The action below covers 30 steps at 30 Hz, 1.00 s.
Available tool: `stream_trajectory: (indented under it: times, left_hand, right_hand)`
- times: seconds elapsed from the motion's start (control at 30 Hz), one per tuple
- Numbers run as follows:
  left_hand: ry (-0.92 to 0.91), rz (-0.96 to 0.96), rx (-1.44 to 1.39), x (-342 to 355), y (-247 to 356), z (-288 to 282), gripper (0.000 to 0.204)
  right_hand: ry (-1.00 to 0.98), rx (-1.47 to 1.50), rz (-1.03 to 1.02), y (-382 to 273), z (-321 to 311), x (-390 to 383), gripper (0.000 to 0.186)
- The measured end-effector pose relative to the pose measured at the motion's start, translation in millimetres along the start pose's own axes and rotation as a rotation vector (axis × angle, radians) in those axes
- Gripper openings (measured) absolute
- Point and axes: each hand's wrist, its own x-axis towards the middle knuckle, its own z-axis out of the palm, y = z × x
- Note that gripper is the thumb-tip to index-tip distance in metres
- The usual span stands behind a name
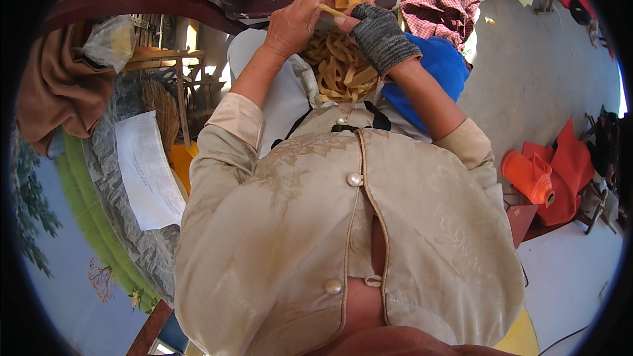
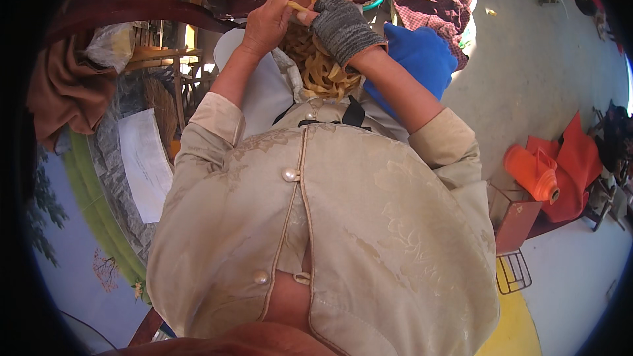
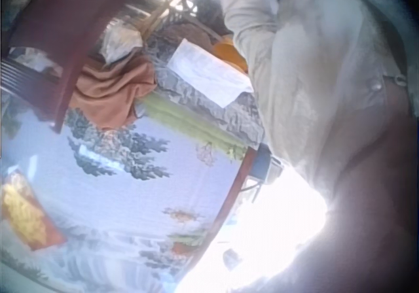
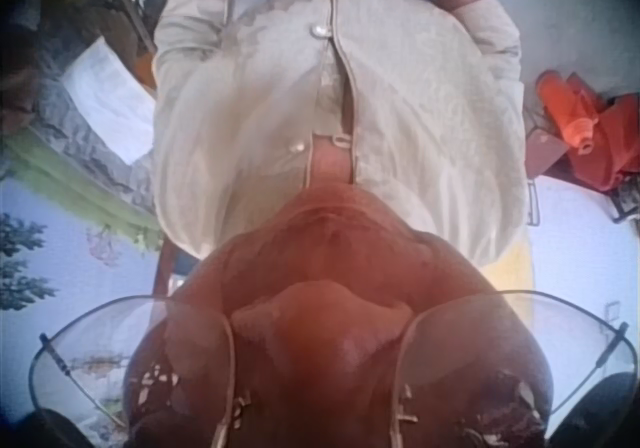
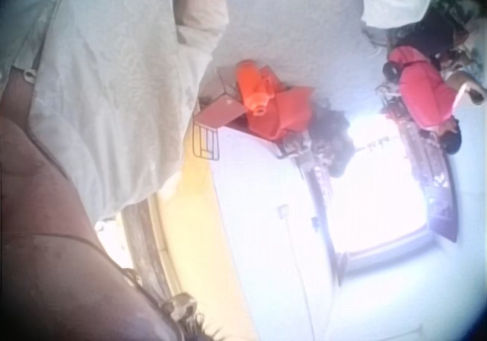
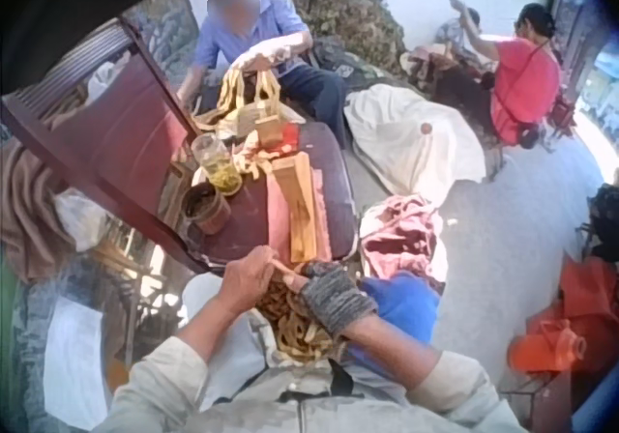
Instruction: The person shaves and thins out long yellow strips of material by pulling them across a blade fixed to a wooden block. The person handles the strips one at a time and gathers them in their lap area.
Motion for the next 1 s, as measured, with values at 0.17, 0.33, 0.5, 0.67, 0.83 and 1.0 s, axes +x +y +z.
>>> stream_trajectory:
  times: [0.17, 0.33, 0.5, 0.67, 0.83, 1.0]
  left_hand:
    - [-0.129, -0.475, -1.062, 18, 15, 8, 0.020]
    - [-0.056, -0.547, -1.022, 29, 7, 13, 0.018]
    - [0.038, -0.490, -0.740, 40, -3, 21, 0.015]
    - [-0.032, -0.516, -0.241, 40, -11, 33, 0.020]
    - [-0.046, -0.440, -0.056, 16, 17, 13, 0.023]
    - [-0.282, -0.568, -0.708, -16, 29, 12, 0.040]
  right_hand:
    - [0.253, -0.354, -0.254, 54, -20, 35, 0.041]
    - [0.203, -0.414, -0.304, 63, -23, 46, 0.046]
    - [0.331, -0.435, -0.192, 79, -18, 72, 0.040]
    - [0.092, -0.875, -0.211, 89, -4, 70, 0.024]
    - [0.305, -0.434, -0.238, 98, -6, 44, 0.023]
    - [0.427, -0.259, -0.272, 39, 3, 14, 0.020]
